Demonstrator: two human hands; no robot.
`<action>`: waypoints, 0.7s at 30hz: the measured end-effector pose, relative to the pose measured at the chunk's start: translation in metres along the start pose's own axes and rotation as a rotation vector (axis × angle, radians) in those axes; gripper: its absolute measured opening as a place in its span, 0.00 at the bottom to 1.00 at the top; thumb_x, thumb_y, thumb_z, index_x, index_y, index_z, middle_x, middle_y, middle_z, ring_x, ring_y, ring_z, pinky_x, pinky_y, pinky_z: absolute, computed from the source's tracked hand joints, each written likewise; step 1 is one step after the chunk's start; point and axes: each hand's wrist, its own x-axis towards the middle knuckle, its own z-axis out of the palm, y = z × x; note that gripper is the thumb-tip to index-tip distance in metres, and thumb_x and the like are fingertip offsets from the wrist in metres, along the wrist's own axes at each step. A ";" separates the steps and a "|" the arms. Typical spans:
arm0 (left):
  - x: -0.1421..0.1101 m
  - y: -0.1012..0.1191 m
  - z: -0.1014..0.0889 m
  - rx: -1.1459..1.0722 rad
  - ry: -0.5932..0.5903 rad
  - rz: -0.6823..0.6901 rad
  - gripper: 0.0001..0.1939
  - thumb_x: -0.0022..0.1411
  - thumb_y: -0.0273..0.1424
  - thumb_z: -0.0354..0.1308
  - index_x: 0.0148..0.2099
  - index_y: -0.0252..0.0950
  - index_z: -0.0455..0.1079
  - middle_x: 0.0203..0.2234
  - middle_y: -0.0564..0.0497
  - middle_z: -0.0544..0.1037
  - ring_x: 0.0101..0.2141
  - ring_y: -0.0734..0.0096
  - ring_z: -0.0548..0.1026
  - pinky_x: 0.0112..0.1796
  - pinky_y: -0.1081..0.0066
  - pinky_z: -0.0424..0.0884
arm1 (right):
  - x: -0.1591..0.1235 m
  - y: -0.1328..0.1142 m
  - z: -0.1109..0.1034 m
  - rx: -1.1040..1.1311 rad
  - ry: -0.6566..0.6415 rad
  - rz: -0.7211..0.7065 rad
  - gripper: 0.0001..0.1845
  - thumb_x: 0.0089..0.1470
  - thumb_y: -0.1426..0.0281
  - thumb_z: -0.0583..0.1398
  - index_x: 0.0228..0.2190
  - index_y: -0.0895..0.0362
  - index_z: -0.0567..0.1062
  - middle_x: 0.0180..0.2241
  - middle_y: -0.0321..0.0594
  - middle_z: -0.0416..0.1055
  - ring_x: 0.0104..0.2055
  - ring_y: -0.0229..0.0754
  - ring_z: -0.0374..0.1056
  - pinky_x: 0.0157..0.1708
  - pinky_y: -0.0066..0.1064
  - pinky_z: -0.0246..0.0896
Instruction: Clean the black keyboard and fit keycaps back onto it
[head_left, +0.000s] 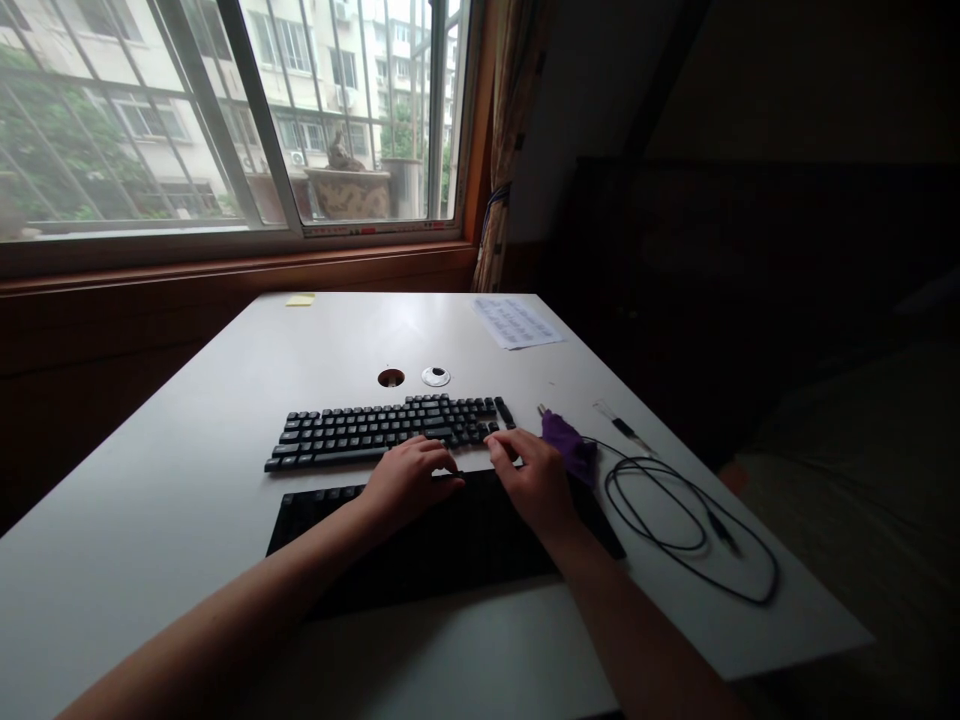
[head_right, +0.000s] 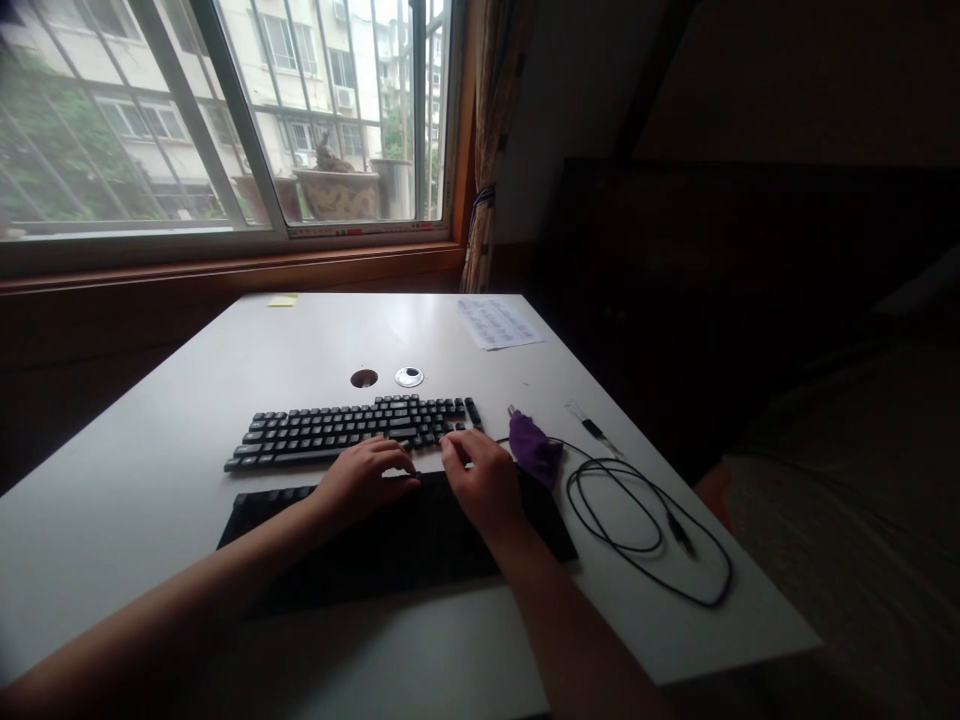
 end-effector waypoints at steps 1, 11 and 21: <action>0.000 0.000 0.000 0.002 -0.001 0.003 0.07 0.62 0.37 0.68 0.39 0.41 0.79 0.37 0.52 0.83 0.40 0.63 0.77 0.41 0.67 0.71 | 0.000 0.000 0.000 0.001 -0.004 -0.001 0.10 0.64 0.68 0.57 0.33 0.54 0.77 0.33 0.40 0.79 0.35 0.44 0.74 0.38 0.34 0.66; -0.002 -0.002 0.005 0.049 -0.027 0.000 0.07 0.64 0.38 0.66 0.41 0.41 0.78 0.38 0.52 0.82 0.42 0.62 0.77 0.42 0.67 0.72 | -0.002 0.000 0.002 0.016 -0.040 0.003 0.09 0.64 0.69 0.57 0.33 0.54 0.77 0.33 0.40 0.78 0.35 0.44 0.74 0.39 0.34 0.65; -0.007 -0.002 -0.003 0.094 -0.067 0.014 0.11 0.64 0.40 0.66 0.47 0.42 0.77 0.43 0.51 0.81 0.44 0.60 0.77 0.42 0.66 0.73 | -0.004 0.009 0.012 0.011 -0.233 -0.007 0.07 0.64 0.68 0.60 0.34 0.53 0.78 0.35 0.40 0.75 0.42 0.45 0.71 0.46 0.37 0.65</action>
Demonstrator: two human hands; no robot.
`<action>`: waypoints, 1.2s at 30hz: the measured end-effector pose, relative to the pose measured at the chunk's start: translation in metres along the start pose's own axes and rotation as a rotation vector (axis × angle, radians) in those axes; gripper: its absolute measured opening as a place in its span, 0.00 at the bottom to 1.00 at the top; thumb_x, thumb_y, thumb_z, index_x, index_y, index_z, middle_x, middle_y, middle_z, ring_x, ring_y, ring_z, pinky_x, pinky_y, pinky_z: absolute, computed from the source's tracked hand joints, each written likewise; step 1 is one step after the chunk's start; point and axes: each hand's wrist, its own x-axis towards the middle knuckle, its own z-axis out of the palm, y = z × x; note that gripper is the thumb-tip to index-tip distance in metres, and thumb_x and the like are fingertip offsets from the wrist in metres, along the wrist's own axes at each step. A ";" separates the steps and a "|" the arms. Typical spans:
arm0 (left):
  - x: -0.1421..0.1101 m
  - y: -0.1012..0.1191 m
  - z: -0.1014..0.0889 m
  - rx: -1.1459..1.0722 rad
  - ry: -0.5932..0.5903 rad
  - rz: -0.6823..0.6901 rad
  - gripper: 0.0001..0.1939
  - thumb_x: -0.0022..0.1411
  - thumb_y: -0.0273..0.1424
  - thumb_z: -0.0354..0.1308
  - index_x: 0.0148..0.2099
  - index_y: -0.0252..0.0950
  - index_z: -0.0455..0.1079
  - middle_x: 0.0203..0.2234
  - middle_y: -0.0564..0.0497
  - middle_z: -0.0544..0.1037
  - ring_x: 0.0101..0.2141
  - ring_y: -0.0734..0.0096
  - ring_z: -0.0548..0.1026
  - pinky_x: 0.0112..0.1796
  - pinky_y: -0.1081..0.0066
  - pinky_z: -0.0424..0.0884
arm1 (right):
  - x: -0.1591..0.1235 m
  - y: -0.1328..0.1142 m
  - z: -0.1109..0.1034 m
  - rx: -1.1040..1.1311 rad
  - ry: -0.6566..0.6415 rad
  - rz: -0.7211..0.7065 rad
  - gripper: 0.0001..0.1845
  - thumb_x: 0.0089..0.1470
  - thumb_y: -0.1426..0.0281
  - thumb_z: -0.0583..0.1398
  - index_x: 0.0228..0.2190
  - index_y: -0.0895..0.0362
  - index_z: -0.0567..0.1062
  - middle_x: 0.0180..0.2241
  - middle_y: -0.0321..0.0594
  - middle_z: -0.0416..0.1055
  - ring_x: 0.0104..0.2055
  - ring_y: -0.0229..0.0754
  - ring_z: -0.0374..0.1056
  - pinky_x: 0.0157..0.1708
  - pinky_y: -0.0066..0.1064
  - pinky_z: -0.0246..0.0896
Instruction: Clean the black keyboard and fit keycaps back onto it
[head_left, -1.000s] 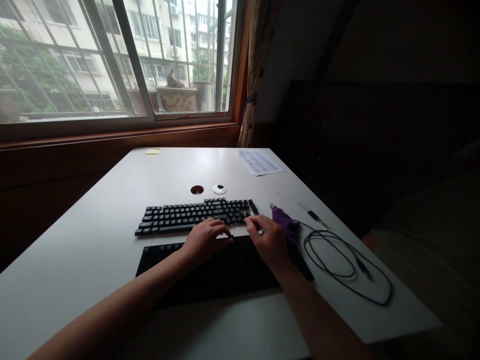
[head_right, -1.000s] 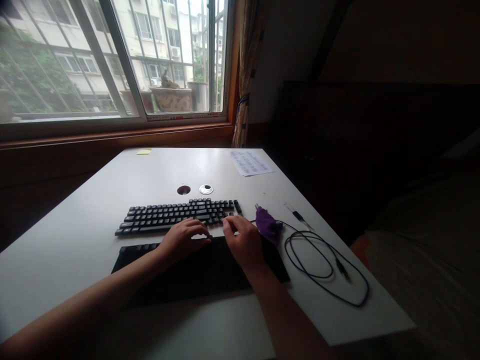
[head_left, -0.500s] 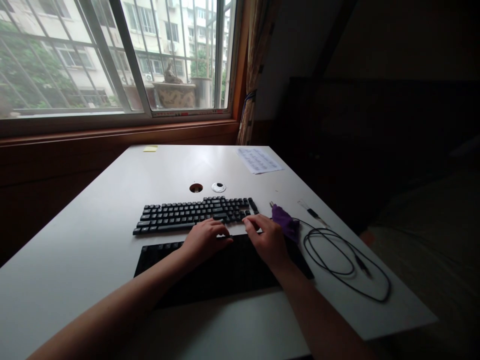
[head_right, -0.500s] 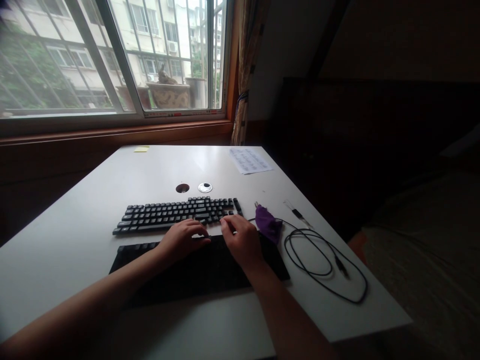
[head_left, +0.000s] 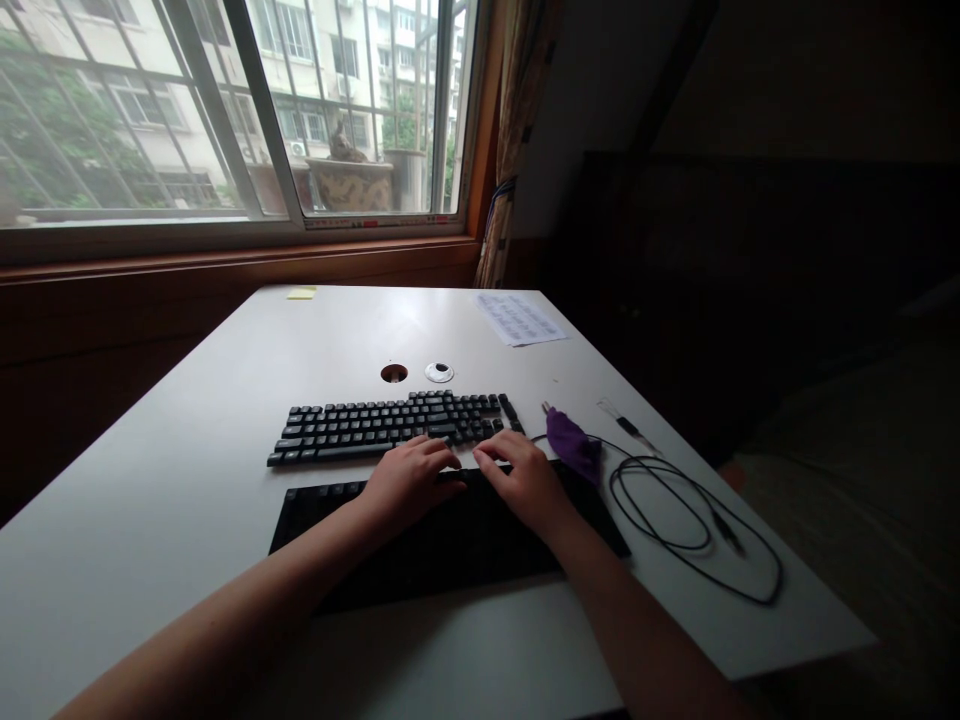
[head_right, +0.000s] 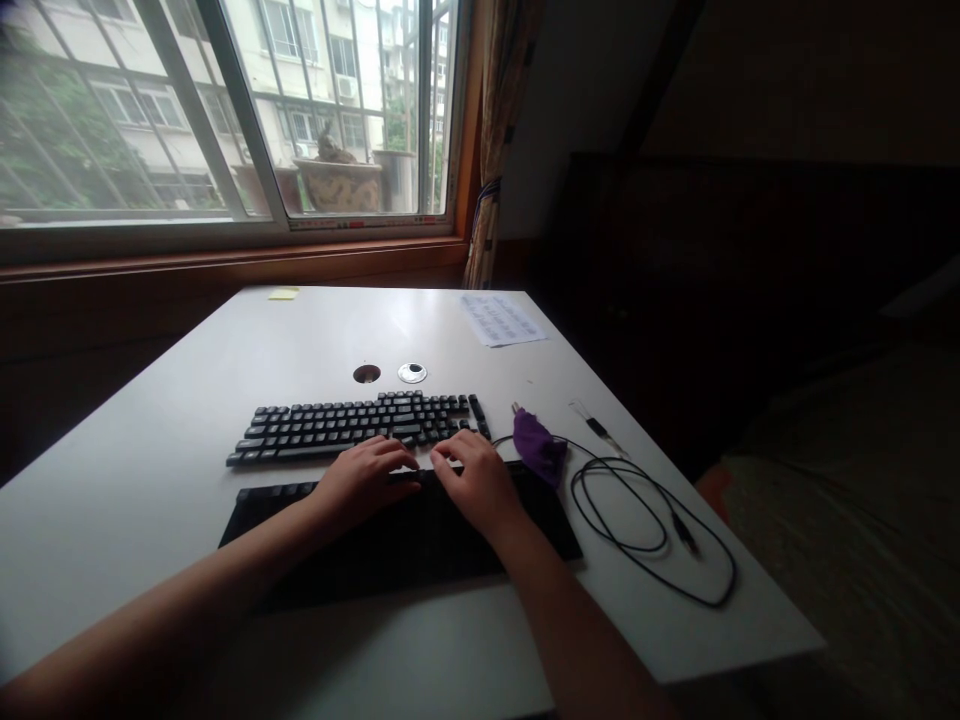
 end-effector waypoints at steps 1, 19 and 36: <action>-0.001 -0.001 -0.002 0.001 0.000 0.000 0.12 0.64 0.40 0.66 0.47 0.42 0.77 0.43 0.51 0.81 0.44 0.59 0.77 0.42 0.65 0.73 | 0.000 0.000 0.001 -0.015 -0.029 -0.002 0.06 0.63 0.68 0.61 0.34 0.53 0.79 0.36 0.40 0.75 0.43 0.45 0.71 0.47 0.37 0.65; -0.005 -0.004 -0.006 -0.043 -0.004 -0.028 0.05 0.62 0.35 0.67 0.40 0.42 0.78 0.37 0.51 0.80 0.41 0.61 0.75 0.41 0.66 0.71 | 0.002 -0.003 0.002 -0.077 -0.222 0.110 0.06 0.61 0.65 0.64 0.32 0.53 0.81 0.37 0.38 0.77 0.43 0.44 0.70 0.47 0.36 0.63; -0.005 -0.006 -0.005 -0.052 0.011 -0.023 0.05 0.62 0.35 0.66 0.39 0.42 0.78 0.37 0.51 0.79 0.41 0.62 0.75 0.40 0.67 0.71 | 0.000 -0.002 0.004 -0.084 -0.186 0.075 0.08 0.64 0.67 0.59 0.39 0.53 0.80 0.39 0.40 0.78 0.43 0.45 0.71 0.47 0.37 0.64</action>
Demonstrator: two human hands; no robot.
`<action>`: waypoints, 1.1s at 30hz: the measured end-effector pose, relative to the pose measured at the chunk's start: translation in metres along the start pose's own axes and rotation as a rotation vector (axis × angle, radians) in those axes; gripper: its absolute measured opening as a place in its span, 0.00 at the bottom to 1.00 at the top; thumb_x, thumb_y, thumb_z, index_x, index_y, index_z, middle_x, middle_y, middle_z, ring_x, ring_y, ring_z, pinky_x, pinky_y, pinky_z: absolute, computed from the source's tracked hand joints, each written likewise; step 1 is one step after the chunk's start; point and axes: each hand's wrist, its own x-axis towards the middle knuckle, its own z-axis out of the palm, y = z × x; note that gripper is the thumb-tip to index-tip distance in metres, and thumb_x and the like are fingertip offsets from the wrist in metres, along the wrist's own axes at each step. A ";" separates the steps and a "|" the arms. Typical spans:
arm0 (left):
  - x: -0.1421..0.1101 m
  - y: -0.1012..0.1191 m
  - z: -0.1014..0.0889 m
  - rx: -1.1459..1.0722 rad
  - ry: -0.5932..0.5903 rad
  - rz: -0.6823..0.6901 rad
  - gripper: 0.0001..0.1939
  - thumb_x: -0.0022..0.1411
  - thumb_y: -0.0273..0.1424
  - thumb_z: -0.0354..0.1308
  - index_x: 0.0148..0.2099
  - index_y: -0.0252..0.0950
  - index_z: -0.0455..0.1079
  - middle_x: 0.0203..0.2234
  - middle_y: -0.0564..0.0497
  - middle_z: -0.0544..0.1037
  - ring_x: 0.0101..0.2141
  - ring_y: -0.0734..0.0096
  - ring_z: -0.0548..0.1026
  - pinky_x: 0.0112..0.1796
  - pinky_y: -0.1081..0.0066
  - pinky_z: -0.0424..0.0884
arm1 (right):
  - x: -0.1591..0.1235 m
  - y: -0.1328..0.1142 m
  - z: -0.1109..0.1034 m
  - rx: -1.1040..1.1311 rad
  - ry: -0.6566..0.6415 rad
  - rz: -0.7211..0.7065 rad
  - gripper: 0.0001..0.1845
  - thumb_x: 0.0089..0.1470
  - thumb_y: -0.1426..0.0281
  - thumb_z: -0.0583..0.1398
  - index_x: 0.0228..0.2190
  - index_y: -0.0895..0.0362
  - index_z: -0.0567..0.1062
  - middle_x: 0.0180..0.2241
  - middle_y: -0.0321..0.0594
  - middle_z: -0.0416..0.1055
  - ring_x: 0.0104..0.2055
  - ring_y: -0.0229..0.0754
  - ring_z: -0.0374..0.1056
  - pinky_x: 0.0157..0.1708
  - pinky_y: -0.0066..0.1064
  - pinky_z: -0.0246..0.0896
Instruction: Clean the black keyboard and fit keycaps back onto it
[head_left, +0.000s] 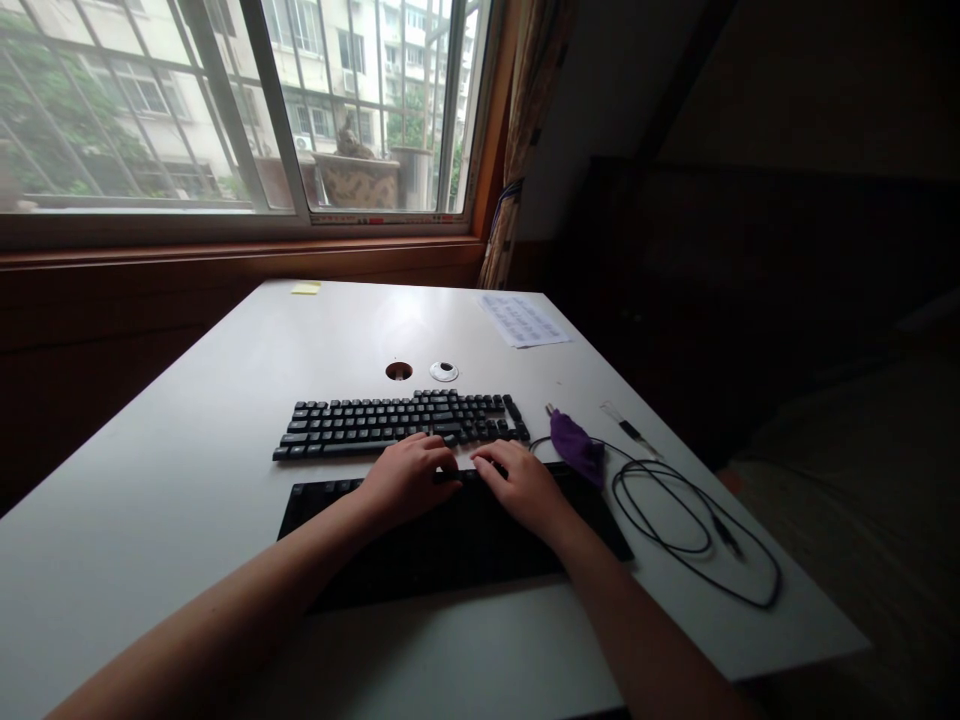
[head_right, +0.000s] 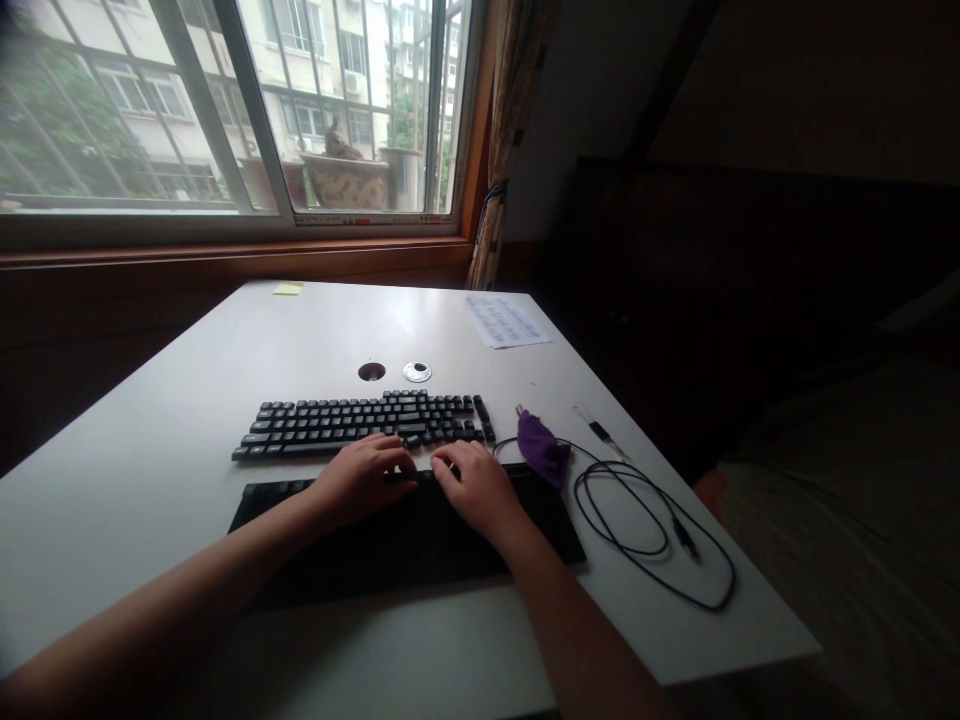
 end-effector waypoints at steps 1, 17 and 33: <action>0.000 0.000 0.000 -0.002 0.000 0.001 0.05 0.62 0.35 0.66 0.39 0.42 0.78 0.37 0.51 0.79 0.41 0.62 0.75 0.40 0.67 0.71 | 0.000 0.000 0.000 0.001 -0.003 -0.001 0.08 0.63 0.66 0.60 0.40 0.53 0.79 0.38 0.39 0.78 0.43 0.45 0.71 0.46 0.37 0.64; 0.000 -0.002 0.002 -0.008 0.008 0.010 0.05 0.61 0.35 0.67 0.39 0.42 0.78 0.37 0.50 0.79 0.41 0.61 0.75 0.41 0.67 0.72 | 0.000 0.000 -0.001 0.018 0.005 0.002 0.09 0.62 0.68 0.60 0.43 0.53 0.79 0.38 0.39 0.78 0.43 0.45 0.71 0.46 0.38 0.66; 0.000 0.001 -0.001 0.008 -0.003 -0.003 0.05 0.61 0.36 0.67 0.39 0.42 0.78 0.37 0.51 0.80 0.41 0.61 0.75 0.40 0.66 0.71 | 0.000 -0.002 -0.002 0.024 -0.009 0.008 0.10 0.62 0.66 0.61 0.44 0.53 0.78 0.38 0.39 0.78 0.43 0.46 0.71 0.47 0.39 0.65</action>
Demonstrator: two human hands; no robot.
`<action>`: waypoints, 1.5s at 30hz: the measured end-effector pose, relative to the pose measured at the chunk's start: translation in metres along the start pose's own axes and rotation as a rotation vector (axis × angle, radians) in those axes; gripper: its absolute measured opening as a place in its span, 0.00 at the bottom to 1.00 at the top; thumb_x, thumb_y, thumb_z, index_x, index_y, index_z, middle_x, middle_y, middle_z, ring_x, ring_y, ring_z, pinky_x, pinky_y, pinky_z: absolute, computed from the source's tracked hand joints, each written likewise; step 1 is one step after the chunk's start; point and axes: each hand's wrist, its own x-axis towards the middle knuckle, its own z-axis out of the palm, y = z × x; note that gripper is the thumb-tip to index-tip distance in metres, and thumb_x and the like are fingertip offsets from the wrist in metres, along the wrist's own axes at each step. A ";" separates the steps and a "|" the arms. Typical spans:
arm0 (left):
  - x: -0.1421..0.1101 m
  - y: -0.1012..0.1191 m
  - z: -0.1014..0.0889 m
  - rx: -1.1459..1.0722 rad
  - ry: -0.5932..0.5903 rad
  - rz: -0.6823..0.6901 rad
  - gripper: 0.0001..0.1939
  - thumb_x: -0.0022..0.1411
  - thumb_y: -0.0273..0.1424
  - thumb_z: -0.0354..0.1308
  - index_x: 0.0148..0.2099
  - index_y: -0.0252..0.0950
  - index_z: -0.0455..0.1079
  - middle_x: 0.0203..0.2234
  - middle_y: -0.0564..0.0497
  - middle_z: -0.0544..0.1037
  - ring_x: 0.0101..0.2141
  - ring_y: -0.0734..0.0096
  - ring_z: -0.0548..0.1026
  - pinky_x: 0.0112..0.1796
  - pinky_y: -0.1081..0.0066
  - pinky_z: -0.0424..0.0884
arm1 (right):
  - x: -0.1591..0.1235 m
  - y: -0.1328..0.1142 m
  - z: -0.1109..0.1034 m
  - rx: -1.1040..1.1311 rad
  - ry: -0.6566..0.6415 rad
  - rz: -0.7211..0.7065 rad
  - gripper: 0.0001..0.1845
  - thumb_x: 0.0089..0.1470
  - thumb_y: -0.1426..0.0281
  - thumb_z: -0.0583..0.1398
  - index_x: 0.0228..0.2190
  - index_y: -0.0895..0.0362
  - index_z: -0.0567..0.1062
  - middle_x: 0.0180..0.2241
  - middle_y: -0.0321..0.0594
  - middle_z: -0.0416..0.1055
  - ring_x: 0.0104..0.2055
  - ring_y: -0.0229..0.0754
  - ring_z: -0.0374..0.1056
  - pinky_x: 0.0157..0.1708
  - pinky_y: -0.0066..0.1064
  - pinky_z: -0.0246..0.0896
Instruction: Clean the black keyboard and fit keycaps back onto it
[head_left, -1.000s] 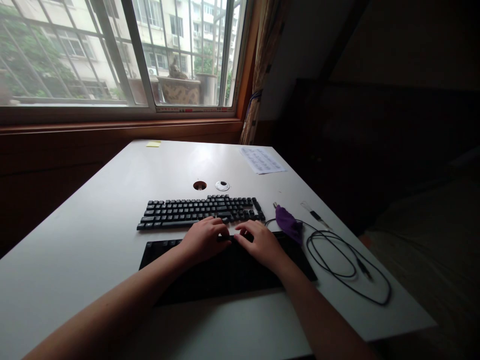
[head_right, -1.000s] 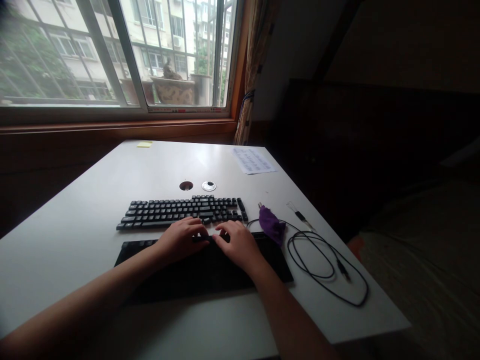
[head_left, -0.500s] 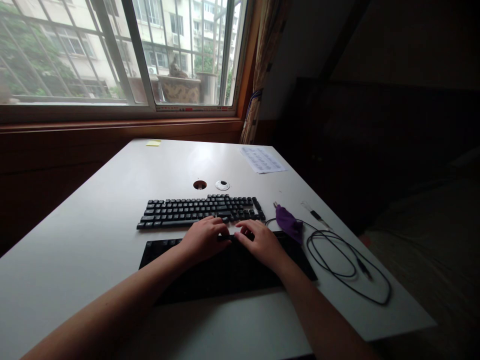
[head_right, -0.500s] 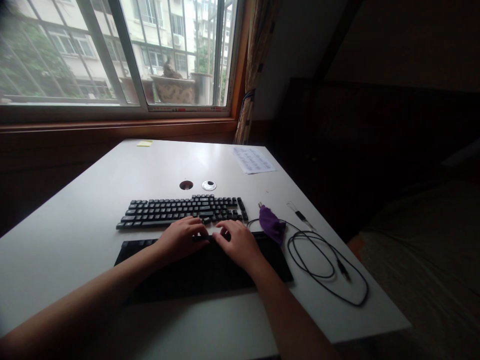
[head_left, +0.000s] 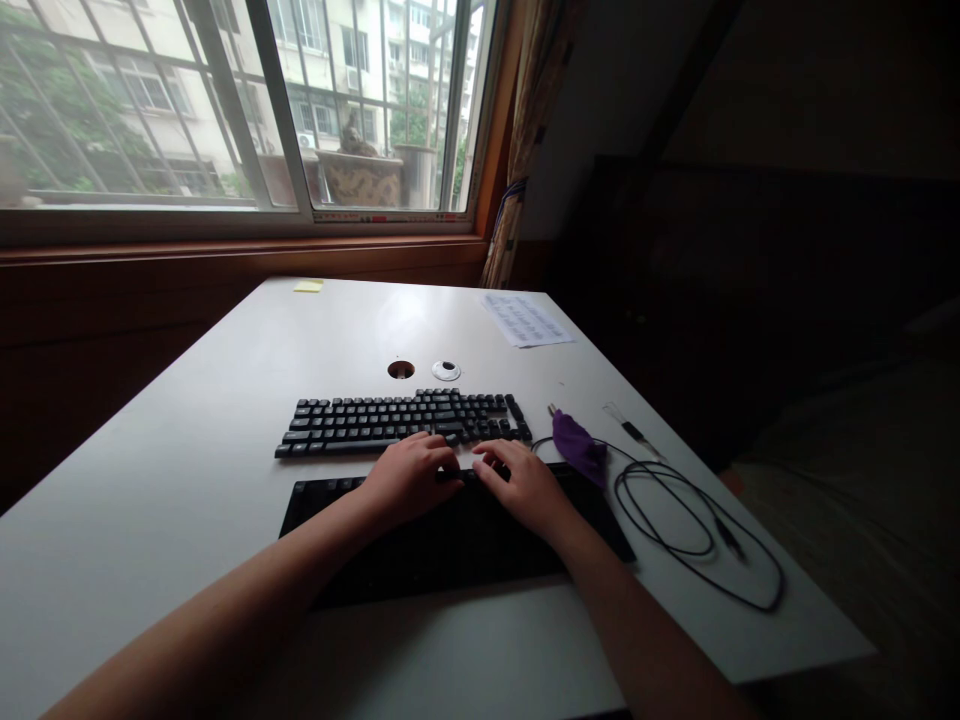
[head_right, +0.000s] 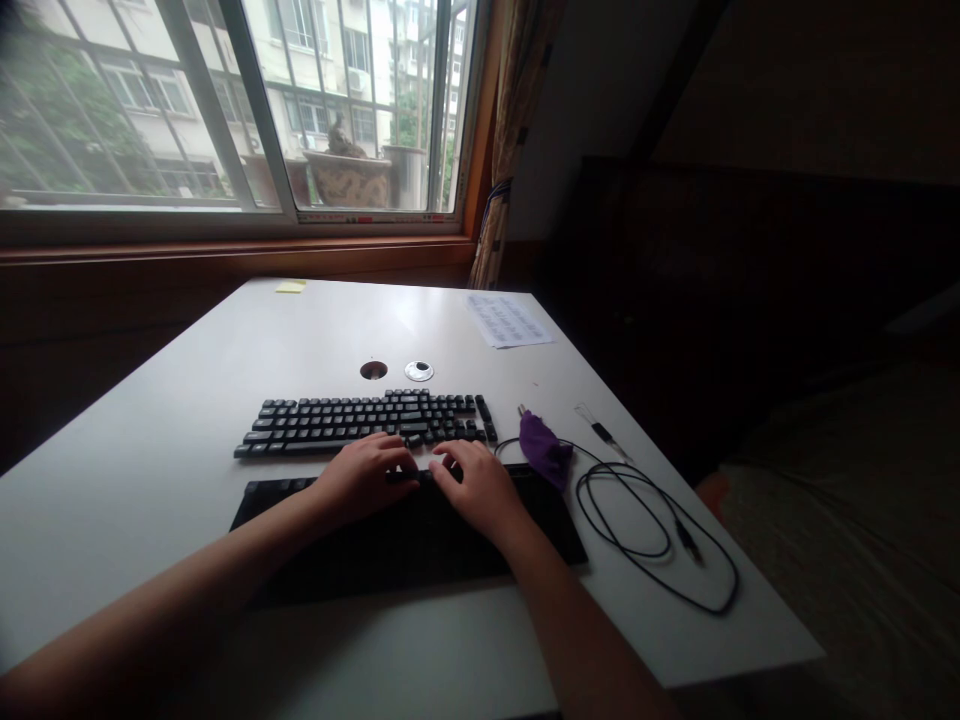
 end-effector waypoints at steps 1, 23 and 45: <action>0.000 0.000 0.000 -0.001 -0.001 -0.001 0.05 0.61 0.36 0.67 0.39 0.42 0.78 0.37 0.51 0.80 0.41 0.61 0.75 0.40 0.66 0.71 | 0.000 0.000 0.000 -0.002 -0.001 -0.004 0.10 0.62 0.66 0.61 0.44 0.53 0.78 0.38 0.39 0.78 0.43 0.46 0.71 0.47 0.39 0.65; 0.000 -0.001 0.002 0.008 -0.008 -0.007 0.06 0.62 0.37 0.67 0.40 0.42 0.78 0.37 0.52 0.80 0.41 0.61 0.76 0.41 0.65 0.72 | 0.001 -0.001 -0.001 0.008 -0.009 0.009 0.09 0.62 0.68 0.61 0.44 0.53 0.78 0.39 0.39 0.78 0.44 0.46 0.71 0.47 0.39 0.63; 0.000 -0.001 0.001 0.005 -0.010 -0.008 0.06 0.62 0.37 0.67 0.40 0.42 0.78 0.37 0.51 0.80 0.41 0.61 0.76 0.41 0.66 0.72 | 0.000 0.000 -0.001 0.008 -0.017 -0.011 0.11 0.61 0.71 0.60 0.46 0.52 0.77 0.39 0.39 0.77 0.44 0.46 0.70 0.48 0.39 0.64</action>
